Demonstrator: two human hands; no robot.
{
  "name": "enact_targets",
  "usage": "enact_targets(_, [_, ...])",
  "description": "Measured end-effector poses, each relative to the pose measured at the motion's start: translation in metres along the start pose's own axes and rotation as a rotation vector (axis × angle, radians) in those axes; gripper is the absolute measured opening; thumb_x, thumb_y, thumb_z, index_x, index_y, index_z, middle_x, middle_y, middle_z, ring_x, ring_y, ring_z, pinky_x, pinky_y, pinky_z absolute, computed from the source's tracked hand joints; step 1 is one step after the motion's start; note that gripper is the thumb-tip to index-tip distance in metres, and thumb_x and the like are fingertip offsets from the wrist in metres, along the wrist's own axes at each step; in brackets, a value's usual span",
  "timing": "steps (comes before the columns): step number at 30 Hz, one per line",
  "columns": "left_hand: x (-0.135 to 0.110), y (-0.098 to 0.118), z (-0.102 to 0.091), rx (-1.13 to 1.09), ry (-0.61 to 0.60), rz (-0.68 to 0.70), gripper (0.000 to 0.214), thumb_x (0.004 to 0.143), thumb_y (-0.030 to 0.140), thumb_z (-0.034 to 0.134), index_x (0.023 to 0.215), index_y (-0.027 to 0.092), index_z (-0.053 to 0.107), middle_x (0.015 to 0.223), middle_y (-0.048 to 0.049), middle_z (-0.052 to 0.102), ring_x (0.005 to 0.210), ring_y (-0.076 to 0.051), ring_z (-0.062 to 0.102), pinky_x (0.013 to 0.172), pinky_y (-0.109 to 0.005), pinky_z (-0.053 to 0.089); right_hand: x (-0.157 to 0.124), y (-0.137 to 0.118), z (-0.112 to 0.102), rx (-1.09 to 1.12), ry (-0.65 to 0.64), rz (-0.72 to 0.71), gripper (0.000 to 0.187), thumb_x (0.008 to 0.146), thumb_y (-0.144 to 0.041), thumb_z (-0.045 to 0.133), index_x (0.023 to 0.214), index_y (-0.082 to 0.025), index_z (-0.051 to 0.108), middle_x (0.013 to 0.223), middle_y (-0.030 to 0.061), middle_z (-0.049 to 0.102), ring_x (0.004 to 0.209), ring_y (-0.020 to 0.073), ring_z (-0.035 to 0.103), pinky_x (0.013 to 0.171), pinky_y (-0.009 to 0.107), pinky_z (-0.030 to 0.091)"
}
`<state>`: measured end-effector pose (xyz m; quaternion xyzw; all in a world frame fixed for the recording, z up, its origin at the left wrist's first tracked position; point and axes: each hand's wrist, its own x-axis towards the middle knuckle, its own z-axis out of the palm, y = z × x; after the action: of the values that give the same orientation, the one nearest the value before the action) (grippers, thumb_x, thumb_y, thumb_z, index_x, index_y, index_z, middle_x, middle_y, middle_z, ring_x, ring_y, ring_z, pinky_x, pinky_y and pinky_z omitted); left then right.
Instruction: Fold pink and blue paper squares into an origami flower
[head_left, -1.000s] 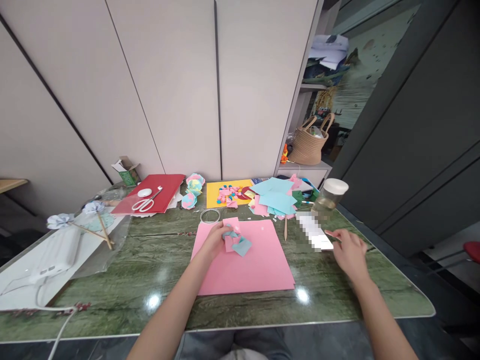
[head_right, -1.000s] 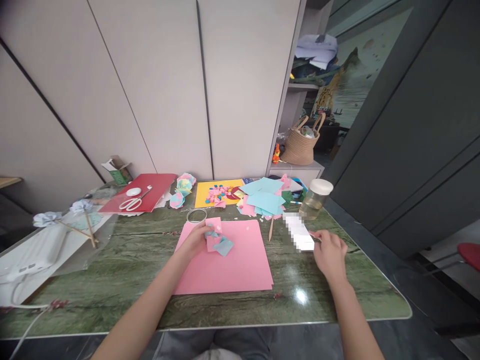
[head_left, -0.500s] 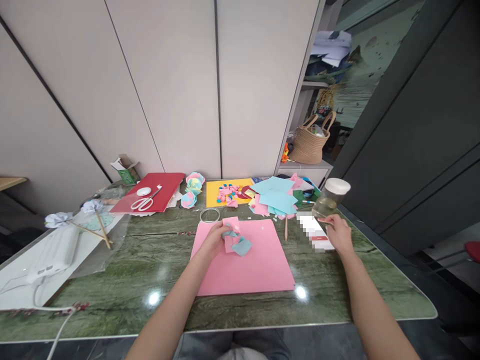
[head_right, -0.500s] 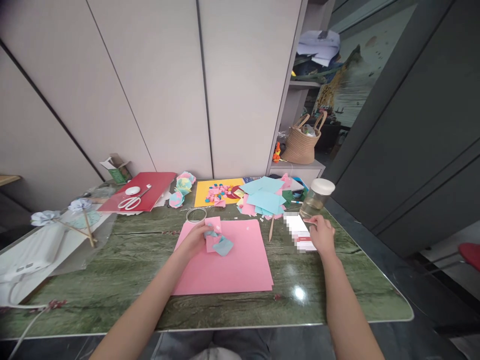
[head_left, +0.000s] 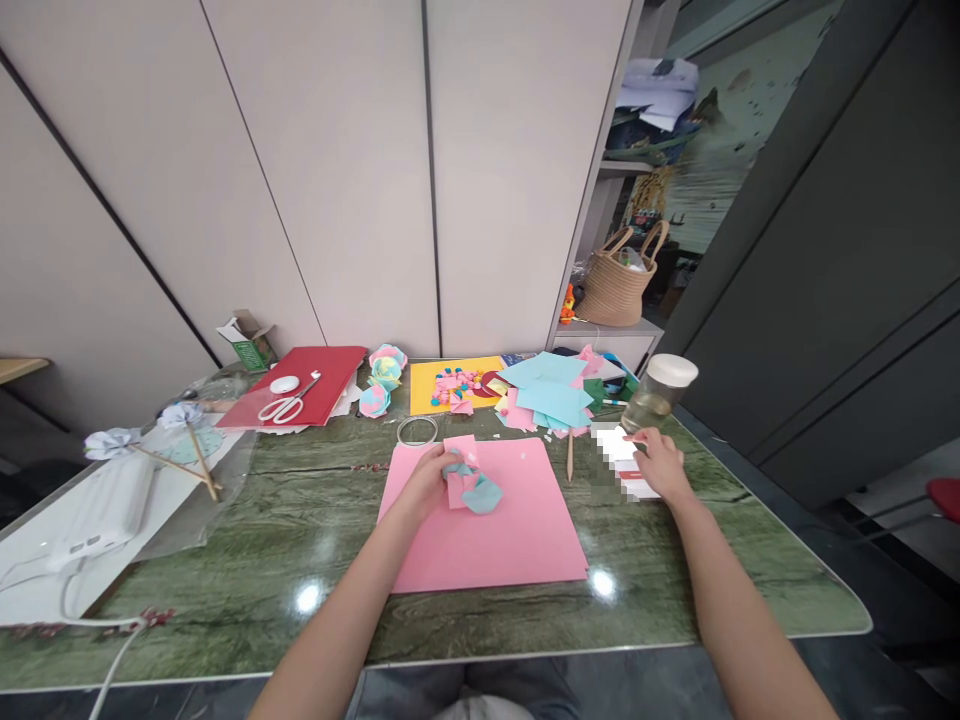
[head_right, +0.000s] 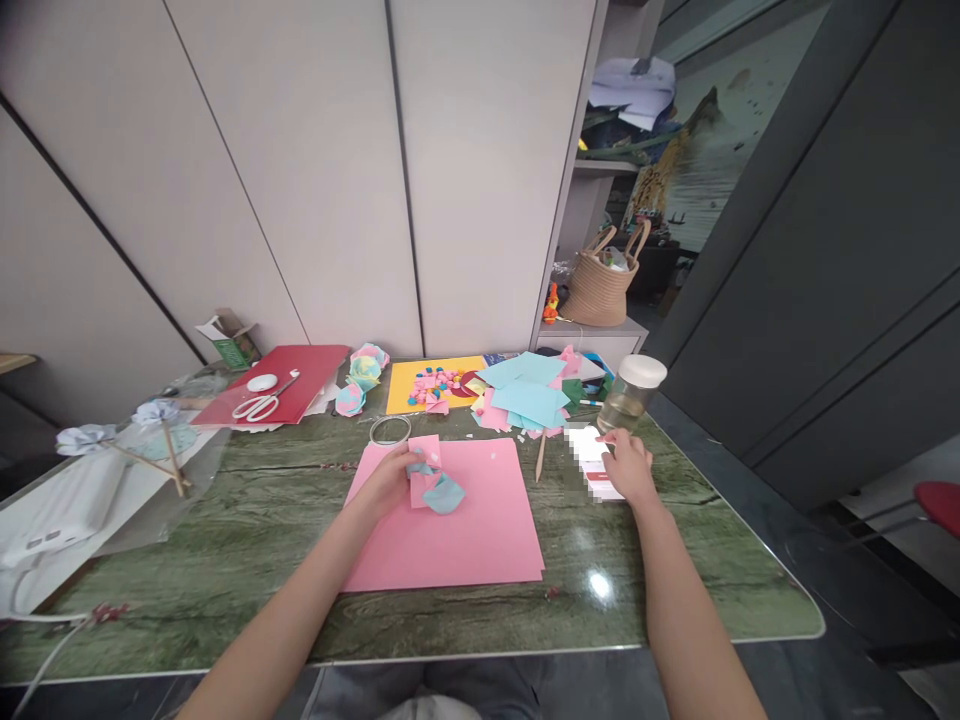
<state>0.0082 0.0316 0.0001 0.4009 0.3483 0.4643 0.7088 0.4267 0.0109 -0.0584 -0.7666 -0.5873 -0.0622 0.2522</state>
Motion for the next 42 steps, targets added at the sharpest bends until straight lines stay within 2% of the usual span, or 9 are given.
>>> enact_targets(8, [0.001,-0.001,0.001,0.001,-0.001,0.001,0.010,0.055,0.014,0.060,0.065,0.013,0.060,0.065,-0.0051,0.066,0.061,-0.017,0.059,0.061,-0.027,0.041,0.001,0.001,0.002,-0.001,-0.019,-0.002,0.024,0.066,-0.018,0.043,0.090,-0.021,0.044,0.097,0.0067,0.058,0.096,0.0262,0.045,0.078,0.042,0.032])
enact_targets(15, [0.001,-0.002,0.000,-0.002,0.005,-0.001,0.012,0.054,0.012,0.060,0.066,0.013,0.061,0.066,-0.0045,0.066,0.060,-0.016,0.059,0.060,-0.027,0.041,0.001,0.001,0.002,0.005,-0.019,-0.004,0.025,0.066,-0.019,0.043,0.090,-0.021,0.045,0.088,0.0060,0.057,0.094,0.0264,0.045,0.079,0.043,0.031])
enact_targets(22, [0.001,-0.001,-0.001,-0.002,0.004,-0.005,0.011,0.055,0.011,0.060,0.065,0.013,0.060,0.065,-0.0041,0.065,0.060,-0.016,0.059,0.059,-0.026,0.040,0.000,-0.005,-0.001,0.032,0.001,-0.022,0.027,0.065,-0.018,0.043,0.092,-0.022,0.048,0.093,0.0059,0.057,0.095,0.0257,0.045,0.081,0.042,0.030])
enact_targets(28, [0.001,-0.001,-0.001,-0.003,0.011,0.001,0.010,0.056,0.013,0.061,0.067,0.013,0.059,0.067,-0.0048,0.065,0.061,-0.016,0.059,0.061,-0.027,0.041,-0.002,0.001,-0.015,0.054,0.092,0.047,0.016,0.068,-0.017,0.037,0.080,-0.020,0.048,0.083,0.0046,0.062,0.090,0.0246,0.048,0.080,0.041,0.028])
enact_targets(32, [0.001,-0.001,-0.002,-0.001,0.020,-0.005,0.012,0.055,0.014,0.061,0.067,0.013,0.059,0.067,-0.0050,0.065,0.061,-0.016,0.059,0.061,-0.027,0.041,-0.004,0.004,-0.021,0.087,0.091,0.060,0.013,0.067,-0.015,0.035,0.069,-0.020,0.047,0.072,0.0021,0.066,0.084,0.0225,0.051,0.076,0.037,0.028])
enact_targets(42, [0.000,0.000,-0.001,-0.008,0.009,-0.006,0.012,0.056,0.015,0.061,0.068,0.013,0.058,0.068,-0.0057,0.065,0.062,-0.017,0.059,0.060,-0.027,0.041,-0.006,-0.007,-0.028,0.151,0.102,0.067,0.014,0.061,-0.014,0.035,0.063,-0.020,0.048,0.066,0.0002,0.067,0.080,0.0226,0.054,0.072,0.033,0.030])
